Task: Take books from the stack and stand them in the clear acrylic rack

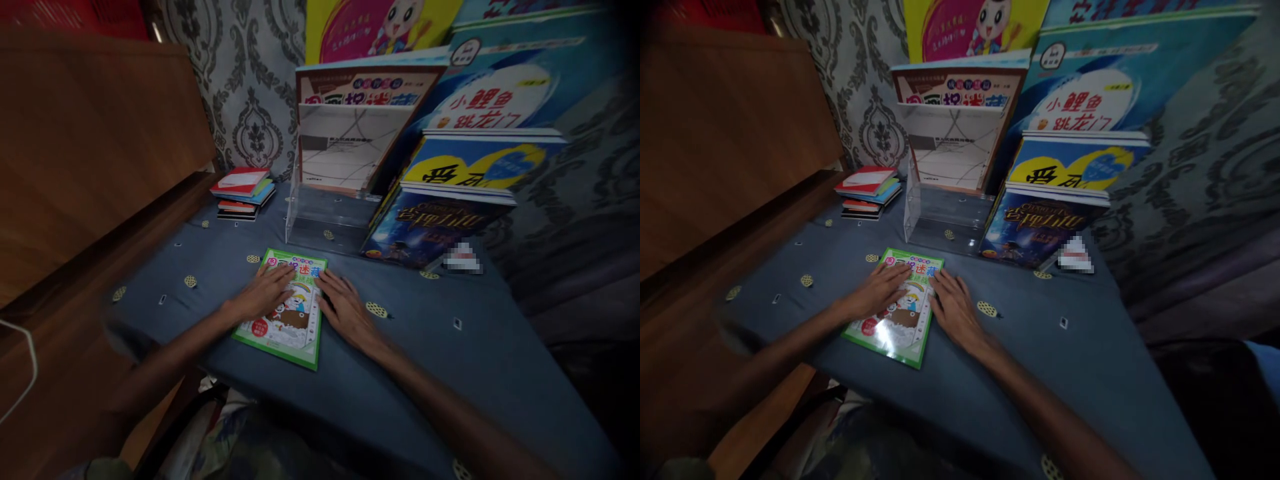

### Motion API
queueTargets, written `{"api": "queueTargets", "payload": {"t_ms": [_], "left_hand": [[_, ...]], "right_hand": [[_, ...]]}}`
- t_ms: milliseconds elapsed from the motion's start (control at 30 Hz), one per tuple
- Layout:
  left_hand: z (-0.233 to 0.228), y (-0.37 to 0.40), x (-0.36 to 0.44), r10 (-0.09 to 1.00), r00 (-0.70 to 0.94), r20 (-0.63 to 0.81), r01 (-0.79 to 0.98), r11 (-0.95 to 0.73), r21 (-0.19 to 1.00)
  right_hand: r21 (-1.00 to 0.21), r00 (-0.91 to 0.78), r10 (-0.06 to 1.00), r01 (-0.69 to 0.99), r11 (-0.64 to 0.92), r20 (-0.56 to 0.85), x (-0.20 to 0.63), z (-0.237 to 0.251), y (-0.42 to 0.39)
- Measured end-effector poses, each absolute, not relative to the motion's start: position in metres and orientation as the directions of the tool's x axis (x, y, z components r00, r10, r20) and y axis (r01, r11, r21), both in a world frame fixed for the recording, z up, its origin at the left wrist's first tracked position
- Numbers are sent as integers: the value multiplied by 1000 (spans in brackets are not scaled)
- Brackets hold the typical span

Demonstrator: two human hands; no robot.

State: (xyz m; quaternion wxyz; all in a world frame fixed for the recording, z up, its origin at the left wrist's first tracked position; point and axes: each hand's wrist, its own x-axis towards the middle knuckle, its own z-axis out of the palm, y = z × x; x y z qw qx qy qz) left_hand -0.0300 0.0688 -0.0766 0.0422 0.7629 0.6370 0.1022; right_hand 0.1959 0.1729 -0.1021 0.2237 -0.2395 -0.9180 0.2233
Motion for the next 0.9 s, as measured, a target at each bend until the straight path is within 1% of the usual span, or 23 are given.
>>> {"api": "queueTargets", "payload": {"t_ms": [100, 167, 333, 533, 600, 700, 833, 900], "left_hand": [[-77, 71, -55, 995, 56, 84, 976, -72, 205], [-79, 73, -67, 997, 18, 76, 975, -35, 221], [-83, 75, -72, 995, 1, 97, 975, -23, 223], [-88, 76, -71, 990, 12, 140, 978, -41, 205], [-89, 76, -72, 991, 10, 137, 977, -39, 208], [-90, 76, -72, 991, 5, 136, 976, -34, 215], [-90, 76, -73, 990, 11, 144, 972, -45, 232], [-89, 78, -74, 990, 7, 144, 967, -43, 250]], "right_hand": [[-488, -806, 530, 363, 794, 262, 188, -104, 189], [-467, -803, 540, 387, 795, 253, 180, -105, 201], [-417, -787, 565, 440, 795, 246, 167, -107, 214], [-424, -811, 536, 411, 807, 234, 183, -104, 186], [-455, -830, 506, 365, 812, 236, 196, -103, 167], [-540, -868, 446, 274, 795, 216, 218, -99, 135], [-642, -947, 299, 155, 751, 121, 236, -83, 102], [-681, -968, 228, 98, 725, 103, 232, -71, 95]]}}
